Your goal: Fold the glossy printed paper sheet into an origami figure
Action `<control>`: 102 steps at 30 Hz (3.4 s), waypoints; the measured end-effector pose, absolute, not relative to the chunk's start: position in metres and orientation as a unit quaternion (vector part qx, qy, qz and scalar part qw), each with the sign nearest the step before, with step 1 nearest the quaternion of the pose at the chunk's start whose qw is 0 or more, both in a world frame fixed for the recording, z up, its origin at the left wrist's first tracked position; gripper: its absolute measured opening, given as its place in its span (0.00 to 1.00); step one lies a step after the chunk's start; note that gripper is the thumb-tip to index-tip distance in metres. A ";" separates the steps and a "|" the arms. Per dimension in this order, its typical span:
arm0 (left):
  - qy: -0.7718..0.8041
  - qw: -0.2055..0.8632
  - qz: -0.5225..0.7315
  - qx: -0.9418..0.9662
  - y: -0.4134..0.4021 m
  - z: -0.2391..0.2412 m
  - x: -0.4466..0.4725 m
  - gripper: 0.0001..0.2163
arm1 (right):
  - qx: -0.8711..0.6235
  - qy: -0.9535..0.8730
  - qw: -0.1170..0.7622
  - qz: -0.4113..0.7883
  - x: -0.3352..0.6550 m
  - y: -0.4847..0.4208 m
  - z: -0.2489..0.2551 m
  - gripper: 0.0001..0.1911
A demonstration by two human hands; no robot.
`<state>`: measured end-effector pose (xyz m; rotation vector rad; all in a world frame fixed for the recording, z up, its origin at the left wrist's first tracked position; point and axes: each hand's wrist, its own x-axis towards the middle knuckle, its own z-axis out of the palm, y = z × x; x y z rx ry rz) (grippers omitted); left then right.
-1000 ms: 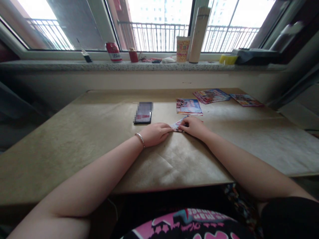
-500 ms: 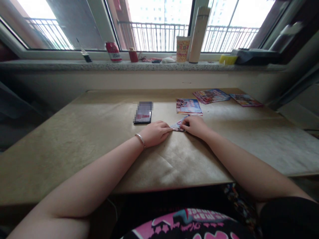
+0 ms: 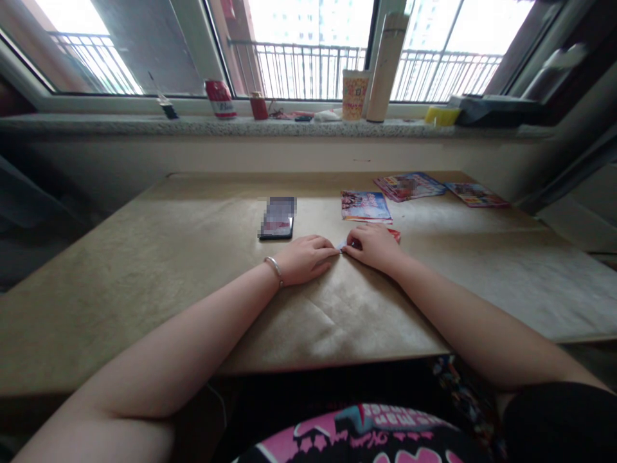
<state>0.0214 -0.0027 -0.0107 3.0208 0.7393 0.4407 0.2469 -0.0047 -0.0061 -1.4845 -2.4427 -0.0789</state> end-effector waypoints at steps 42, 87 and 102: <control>0.323 -0.054 0.113 0.938 -0.011 0.000 0.035 0.13 | -0.540 -0.832 0.125 0.019 0.258 0.012 -0.014 0.12; 0.221 0.004 0.124 0.967 0.001 -0.009 0.017 0.18 | -0.399 -0.892 0.211 0.011 0.265 0.001 -0.010 0.10; 0.205 0.023 0.125 0.971 -0.005 -0.007 0.022 0.13 | -0.368 -0.913 0.167 -0.043 0.261 -0.001 -0.008 0.11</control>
